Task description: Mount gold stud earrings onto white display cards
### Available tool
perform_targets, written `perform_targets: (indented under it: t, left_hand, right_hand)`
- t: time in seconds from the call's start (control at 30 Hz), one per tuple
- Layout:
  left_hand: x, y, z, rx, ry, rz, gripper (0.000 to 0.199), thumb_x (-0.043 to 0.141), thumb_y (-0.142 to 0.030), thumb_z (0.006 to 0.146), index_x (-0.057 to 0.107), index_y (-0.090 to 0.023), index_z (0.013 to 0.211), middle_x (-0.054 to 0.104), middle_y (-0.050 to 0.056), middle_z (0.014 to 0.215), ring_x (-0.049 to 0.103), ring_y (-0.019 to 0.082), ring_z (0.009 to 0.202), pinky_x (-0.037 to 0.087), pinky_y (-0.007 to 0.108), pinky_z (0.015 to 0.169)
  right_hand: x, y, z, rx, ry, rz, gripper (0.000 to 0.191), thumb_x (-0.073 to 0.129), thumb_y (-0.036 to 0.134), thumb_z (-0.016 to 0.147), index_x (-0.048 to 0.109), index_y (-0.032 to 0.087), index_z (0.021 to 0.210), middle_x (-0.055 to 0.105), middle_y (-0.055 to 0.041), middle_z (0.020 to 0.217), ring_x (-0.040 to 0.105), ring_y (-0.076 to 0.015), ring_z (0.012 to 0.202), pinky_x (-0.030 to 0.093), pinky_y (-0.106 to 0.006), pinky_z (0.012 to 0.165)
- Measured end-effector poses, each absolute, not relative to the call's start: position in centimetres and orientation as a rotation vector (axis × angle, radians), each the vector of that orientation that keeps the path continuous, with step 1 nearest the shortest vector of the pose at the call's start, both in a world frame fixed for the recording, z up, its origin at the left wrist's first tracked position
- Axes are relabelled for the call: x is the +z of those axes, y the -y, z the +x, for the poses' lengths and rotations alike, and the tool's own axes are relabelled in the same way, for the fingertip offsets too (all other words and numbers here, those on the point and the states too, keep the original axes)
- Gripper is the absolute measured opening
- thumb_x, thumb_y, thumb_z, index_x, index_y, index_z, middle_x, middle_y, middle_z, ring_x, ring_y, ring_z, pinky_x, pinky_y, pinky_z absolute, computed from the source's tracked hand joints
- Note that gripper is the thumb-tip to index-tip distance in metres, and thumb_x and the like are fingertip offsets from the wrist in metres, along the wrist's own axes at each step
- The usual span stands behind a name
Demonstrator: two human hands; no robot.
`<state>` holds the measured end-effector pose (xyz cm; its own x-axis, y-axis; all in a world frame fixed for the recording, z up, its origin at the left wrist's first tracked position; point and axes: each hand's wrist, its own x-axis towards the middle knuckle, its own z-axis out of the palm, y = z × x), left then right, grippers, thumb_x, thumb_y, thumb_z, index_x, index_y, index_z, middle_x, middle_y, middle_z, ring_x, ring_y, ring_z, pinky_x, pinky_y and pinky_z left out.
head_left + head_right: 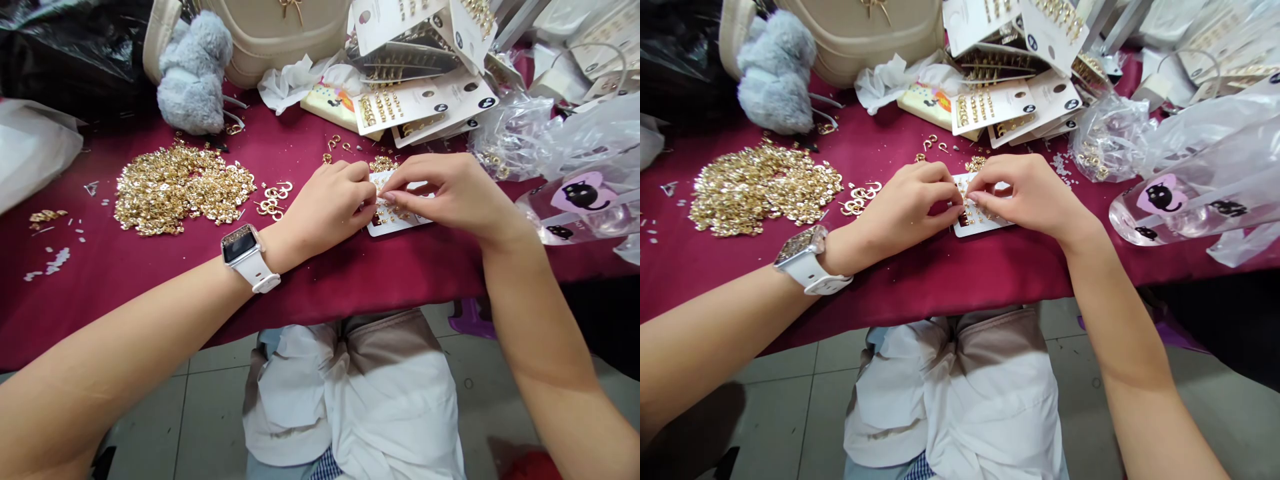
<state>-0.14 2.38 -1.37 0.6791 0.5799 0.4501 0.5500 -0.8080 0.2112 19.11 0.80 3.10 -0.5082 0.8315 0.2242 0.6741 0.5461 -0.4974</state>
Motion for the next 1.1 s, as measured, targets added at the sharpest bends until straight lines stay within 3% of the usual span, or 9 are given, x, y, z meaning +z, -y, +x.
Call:
perform_targets:
  t: [0.2,0.43,0.67,0.9,1.1]
  left_hand:
    - [-1.21,-2.35,-0.15,0.755,-0.967,2.818,0.022,0.05,-0.026,0.092,0.066,-0.014,0.082,0.061,0.006,0.084,0.055,0.017,0.077,0.041,0.031,0.071]
    - [-0.99,-2.47,-0.39,0.738,-0.916,2.831,0.02,0.05,-0.023,0.091,0.065,-0.013,0.082,0.061,0.006,0.085,0.055,0.016,0.076,0.042,0.03,0.07]
    - [-1.06,-2.42,-0.42,0.771,-0.909,2.837,0.02,0.05,-0.023,0.091,0.065,-0.013,0.082,0.06,0.007,0.087,0.055,0.015,0.075,0.043,0.029,0.07]
    - [-1.18,-2.48,-0.36,0.78,-0.9,2.811,0.021,0.049,-0.024,0.091,0.065,-0.013,0.082,0.059,0.006,0.086,0.054,0.015,0.076,0.043,0.03,0.07]
    - [-1.19,-2.49,-0.32,0.784,-0.896,2.803,0.02,0.05,-0.023,0.091,0.065,-0.014,0.08,0.059,0.006,0.083,0.053,0.015,0.075,0.043,0.029,0.069]
  right_hand:
    - [3.01,-0.66,19.11,0.513,2.283,-1.259,0.013,0.061,0.03,0.08,0.07,0.02,0.081,0.069,-0.0023,0.081,0.063,-0.0159,0.072,0.051,-0.028,0.061]
    - [2.78,-0.4,19.07,0.286,2.272,-1.251,0.014,0.056,0.03,0.086,0.068,0.023,0.086,0.069,-0.0035,0.087,0.063,-0.0182,0.08,0.049,-0.028,0.056]
    - [2.45,-0.56,19.52,0.081,2.431,-1.218,0.023,0.043,0.033,0.094,0.064,0.026,0.094,0.067,-0.0061,0.1,0.061,-0.0246,0.1,0.048,-0.038,0.083]
    - [2.16,-1.0,19.47,-0.002,2.549,-1.193,0.029,0.037,0.032,0.094,0.06,0.023,0.079,0.063,-0.0065,0.084,0.06,-0.024,0.087,0.045,-0.04,0.08]
    - [2.28,-0.81,19.12,-0.044,2.516,-1.206,0.031,0.035,0.034,0.096,0.063,0.023,0.087,0.066,-0.0086,0.09,0.061,-0.0255,0.092,0.044,-0.041,0.083]
